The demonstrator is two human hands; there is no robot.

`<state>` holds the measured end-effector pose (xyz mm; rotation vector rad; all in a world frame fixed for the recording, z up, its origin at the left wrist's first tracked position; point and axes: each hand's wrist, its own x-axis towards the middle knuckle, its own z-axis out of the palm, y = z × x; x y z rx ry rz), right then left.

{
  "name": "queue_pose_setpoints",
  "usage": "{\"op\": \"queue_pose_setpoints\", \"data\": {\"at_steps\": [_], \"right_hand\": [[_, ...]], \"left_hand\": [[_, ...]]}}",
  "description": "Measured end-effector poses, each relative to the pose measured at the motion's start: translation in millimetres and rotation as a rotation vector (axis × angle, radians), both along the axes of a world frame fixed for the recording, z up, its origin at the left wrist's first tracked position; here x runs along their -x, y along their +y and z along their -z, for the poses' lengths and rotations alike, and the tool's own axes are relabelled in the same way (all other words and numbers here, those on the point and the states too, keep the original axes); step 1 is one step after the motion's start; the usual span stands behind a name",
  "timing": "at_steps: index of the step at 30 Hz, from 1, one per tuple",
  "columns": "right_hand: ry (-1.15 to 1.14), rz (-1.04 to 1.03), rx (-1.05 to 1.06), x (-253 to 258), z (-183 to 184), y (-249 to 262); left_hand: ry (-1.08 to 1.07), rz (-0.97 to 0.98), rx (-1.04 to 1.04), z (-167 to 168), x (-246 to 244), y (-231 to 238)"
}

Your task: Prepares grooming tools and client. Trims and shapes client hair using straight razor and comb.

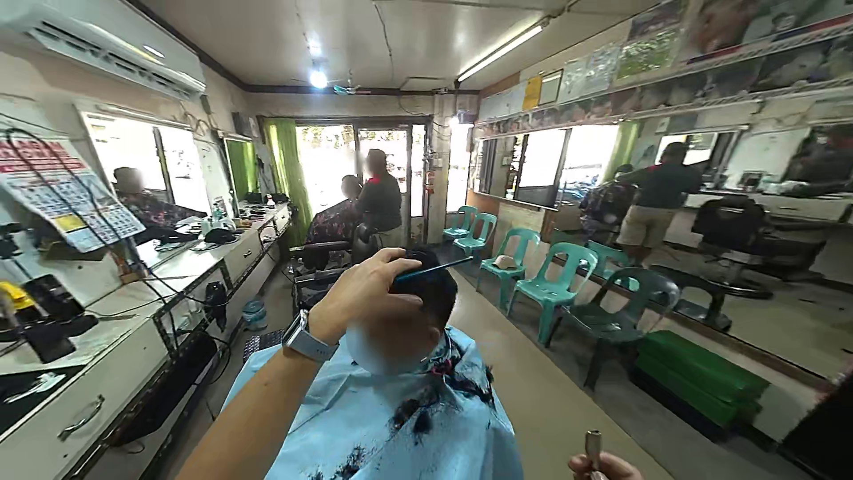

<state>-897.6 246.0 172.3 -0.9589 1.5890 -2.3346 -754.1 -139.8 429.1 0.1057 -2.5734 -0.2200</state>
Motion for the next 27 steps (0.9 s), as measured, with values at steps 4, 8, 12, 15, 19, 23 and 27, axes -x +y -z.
{"op": "queue_pose_setpoints", "data": {"at_steps": [4, 8, 12, 15, 19, 23, 27], "right_hand": [[0.039, -0.081, -0.004, 23.3, -18.9, -25.6], [0.118, -0.104, 0.026, 24.6, -55.9, -62.4], [0.257, -0.117, 0.056, 21.6, -90.7, -112.2], [0.238, -0.114, 0.047, 10.9, -115.5, -152.5], [0.236, -0.045, 0.031, -5.4, -128.4, -195.3], [0.245, 0.039, 0.007, -18.1, -128.7, -217.2], [0.242, 0.078, -0.002, -24.3, -125.5, -224.9]], "left_hand": [[0.027, -0.038, -0.021, 0.5, 7.4, -10.0], [0.078, -0.013, -0.098, 5.9, 5.6, -21.0], [0.101, 0.001, -0.200, 15.7, 1.3, -39.7], [0.084, -0.035, -0.327, 22.9, -3.8, -57.7], [0.072, 0.008, -0.429, 34.8, -13.8, -70.4], [0.031, 0.071, -0.460, 41.6, -8.7, -83.8], [0.034, 0.085, -0.495, 51.5, -3.0, -91.3]]}}
